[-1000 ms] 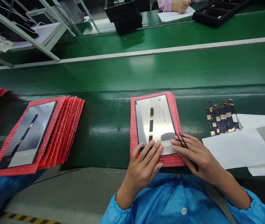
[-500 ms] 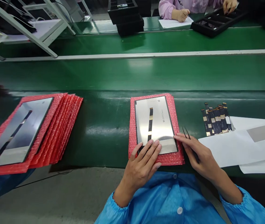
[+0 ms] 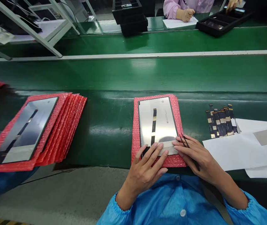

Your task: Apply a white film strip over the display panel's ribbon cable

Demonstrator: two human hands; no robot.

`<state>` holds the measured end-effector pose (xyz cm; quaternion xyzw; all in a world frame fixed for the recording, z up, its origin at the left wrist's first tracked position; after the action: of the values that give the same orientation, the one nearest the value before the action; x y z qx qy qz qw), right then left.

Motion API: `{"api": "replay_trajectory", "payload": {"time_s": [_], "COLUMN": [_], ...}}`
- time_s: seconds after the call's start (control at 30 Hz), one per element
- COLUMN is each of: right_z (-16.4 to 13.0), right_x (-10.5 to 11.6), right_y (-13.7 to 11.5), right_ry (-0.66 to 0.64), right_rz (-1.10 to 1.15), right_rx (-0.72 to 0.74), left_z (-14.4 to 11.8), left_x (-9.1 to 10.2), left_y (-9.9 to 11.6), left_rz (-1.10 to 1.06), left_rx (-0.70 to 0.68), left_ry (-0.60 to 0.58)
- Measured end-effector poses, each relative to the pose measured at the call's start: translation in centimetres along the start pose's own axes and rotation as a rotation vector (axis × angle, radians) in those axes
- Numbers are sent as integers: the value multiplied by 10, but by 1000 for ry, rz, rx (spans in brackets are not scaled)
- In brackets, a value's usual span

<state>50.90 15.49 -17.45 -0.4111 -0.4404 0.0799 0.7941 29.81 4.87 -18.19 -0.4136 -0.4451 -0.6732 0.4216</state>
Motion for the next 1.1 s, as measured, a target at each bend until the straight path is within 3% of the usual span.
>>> {"api": "replay_trajectory", "payload": {"time_s": [0.23, 0.5, 0.67, 0.87, 1.1], "right_z": [2, 2, 1, 2, 0], "right_x": [0, 0, 0, 0, -2], "right_y": [0, 1, 2, 1, 2], "right_ry": [25, 24, 24, 28, 39], "right_rz": [19, 21, 21, 17, 11], "right_rx": [-38, -39, -48, -43, -31], "left_z": [-16, -7, -8, 3, 5], "left_x": [2, 3, 5, 2, 1], "left_y": [-10, -8, -9, 2, 3], "left_rz": [-27, -6, -107, -50, -78], "left_rx": [81, 17, 172, 302, 358], "left_ry": [3, 26, 172, 258, 253]}}
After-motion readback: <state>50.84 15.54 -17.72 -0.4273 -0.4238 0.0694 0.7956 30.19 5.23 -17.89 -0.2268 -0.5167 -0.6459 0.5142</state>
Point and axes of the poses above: each hand's wrist, its own z-axis towards the middle knuckle, its own x-axis out of the back of the hand, y = z × x, the point moved 3 cm from there along z, towards the middle knuckle, and after that the axes turned 7 degrees about z, right-handed, at the moved point
